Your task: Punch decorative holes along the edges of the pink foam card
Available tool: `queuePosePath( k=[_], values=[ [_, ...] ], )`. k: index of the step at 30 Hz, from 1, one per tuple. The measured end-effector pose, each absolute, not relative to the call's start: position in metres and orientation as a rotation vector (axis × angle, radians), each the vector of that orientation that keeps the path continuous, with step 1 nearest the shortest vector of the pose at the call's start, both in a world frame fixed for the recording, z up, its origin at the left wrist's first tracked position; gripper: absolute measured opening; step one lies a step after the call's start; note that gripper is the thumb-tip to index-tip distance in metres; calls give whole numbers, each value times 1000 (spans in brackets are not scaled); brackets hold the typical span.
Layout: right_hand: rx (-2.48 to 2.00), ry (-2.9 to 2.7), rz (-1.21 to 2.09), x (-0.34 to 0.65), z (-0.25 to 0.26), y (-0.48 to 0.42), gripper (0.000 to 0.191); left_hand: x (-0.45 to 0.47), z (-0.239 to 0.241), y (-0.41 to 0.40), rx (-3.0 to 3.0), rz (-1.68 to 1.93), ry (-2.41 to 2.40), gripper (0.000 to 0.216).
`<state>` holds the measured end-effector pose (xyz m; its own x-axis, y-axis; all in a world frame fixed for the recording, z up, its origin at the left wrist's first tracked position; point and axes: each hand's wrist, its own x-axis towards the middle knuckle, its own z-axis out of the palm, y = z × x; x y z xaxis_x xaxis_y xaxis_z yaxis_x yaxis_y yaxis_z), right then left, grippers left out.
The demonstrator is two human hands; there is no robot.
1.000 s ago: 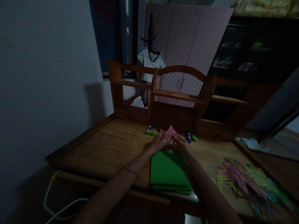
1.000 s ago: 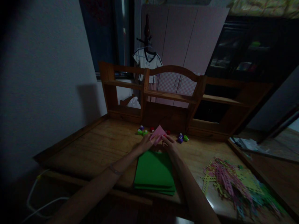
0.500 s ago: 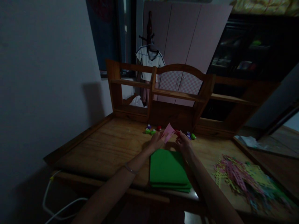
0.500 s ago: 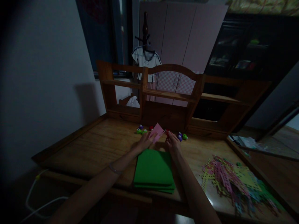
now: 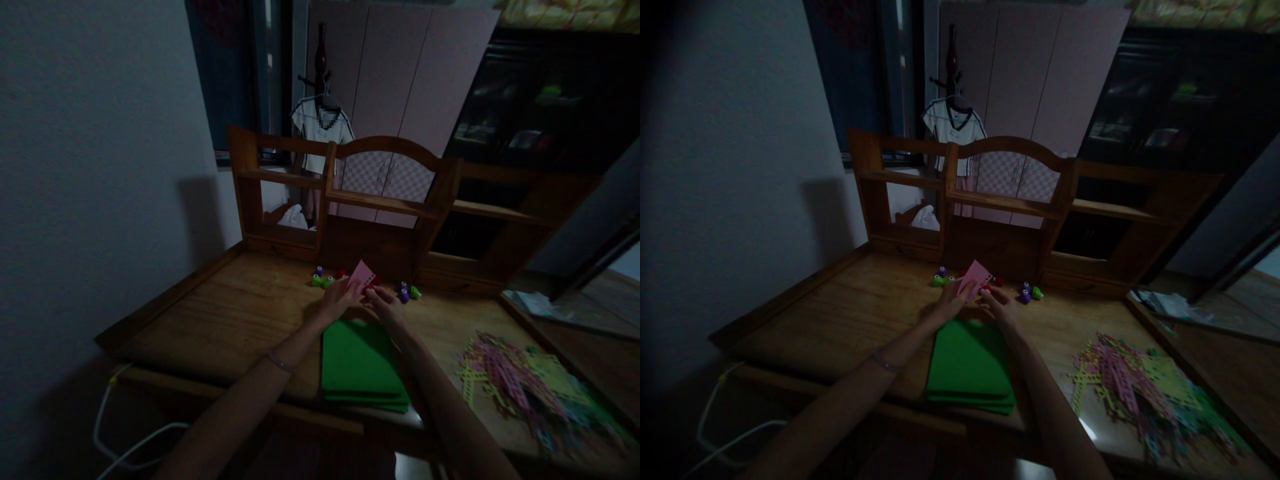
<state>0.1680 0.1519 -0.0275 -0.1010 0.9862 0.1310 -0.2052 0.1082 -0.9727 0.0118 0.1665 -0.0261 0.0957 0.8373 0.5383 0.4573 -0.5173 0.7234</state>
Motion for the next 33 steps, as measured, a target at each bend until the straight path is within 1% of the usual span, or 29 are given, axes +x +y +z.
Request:
queuePosePath(
  k=[7, 12, 17, 22, 28, 33],
  values=[
    [-941, -1271, 1275, 169, -23, 147, 33, 11, -26, 166, 2069, 1411, 1203, 41],
    [-973, -1322, 1220, 168, -18, 141, 37, 12, -32, 170, 2044, 1387, 1199, 42],
    [-955, -1363, 1200, 168, -22, 144, 30, 12, -36, 171, 2060, 1397, 1172, 42],
    [-974, -1344, 1189, 168, -26, 146, 31, 11, -36, 171, 2105, 1396, 1116, 40],
    [-979, -1375, 1128, 167, -20, 143, 25, 11, -39, 175, 2121, 1408, 1085, 41],
    [-998, -1355, 1139, 167, -22, 143, 26, 11, -40, 177, 2124, 1395, 1083, 41]
  ],
)
